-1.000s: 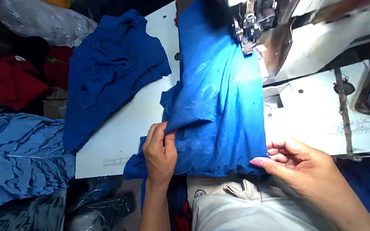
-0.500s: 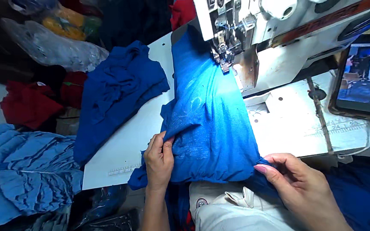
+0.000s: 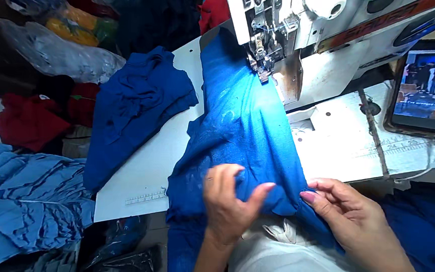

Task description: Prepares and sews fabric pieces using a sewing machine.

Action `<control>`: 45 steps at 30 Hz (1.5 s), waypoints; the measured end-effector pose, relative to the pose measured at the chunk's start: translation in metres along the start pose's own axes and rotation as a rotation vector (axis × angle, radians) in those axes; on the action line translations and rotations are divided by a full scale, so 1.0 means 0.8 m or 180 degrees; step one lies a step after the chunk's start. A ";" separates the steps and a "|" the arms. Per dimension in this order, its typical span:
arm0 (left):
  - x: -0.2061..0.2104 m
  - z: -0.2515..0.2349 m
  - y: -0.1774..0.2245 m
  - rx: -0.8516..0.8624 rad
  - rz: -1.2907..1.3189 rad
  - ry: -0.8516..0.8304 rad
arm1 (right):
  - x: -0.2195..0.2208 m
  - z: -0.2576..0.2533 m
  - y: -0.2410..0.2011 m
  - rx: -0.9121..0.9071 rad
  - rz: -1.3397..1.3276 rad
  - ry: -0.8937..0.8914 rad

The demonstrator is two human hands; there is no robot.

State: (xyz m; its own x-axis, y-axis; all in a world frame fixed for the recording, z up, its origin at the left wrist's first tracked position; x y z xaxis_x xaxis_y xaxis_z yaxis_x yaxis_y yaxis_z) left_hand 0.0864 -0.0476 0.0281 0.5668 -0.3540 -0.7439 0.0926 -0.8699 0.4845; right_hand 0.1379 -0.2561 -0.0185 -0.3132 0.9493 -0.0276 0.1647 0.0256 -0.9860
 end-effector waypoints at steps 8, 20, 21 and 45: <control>0.030 -0.001 0.007 -0.0067 0.0261 -0.0304 | -0.003 0.001 0.001 -0.0238 0.0209 0.0324; 0.045 0.010 0.005 -0.0102 -0.0174 -0.0389 | -0.005 0.005 0.004 -0.0595 0.0742 0.0489; 0.043 0.012 0.004 -0.0143 -0.0172 -0.0344 | -0.004 0.006 0.002 -0.0686 0.0759 0.0480; 0.039 0.031 0.001 -0.0016 -0.0010 0.0152 | 0.003 0.005 0.009 -0.0151 0.0463 0.0390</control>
State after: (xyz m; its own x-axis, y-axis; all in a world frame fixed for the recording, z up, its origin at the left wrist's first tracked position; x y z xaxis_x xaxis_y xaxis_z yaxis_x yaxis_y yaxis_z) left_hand 0.0843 -0.0682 -0.0060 0.6049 -0.3345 -0.7227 0.0985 -0.8691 0.4847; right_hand 0.1344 -0.2547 -0.0260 -0.1672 0.9750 -0.1461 0.2446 -0.1026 -0.9642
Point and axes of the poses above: each hand's wrist, its own z-axis away from the middle knuckle, its own x-axis out of the palm, y = z × x, the point moved 6 cm from there along -z, towards the middle knuckle, and after that the axes turned 6 degrees about -x, right-handed, at the moved point
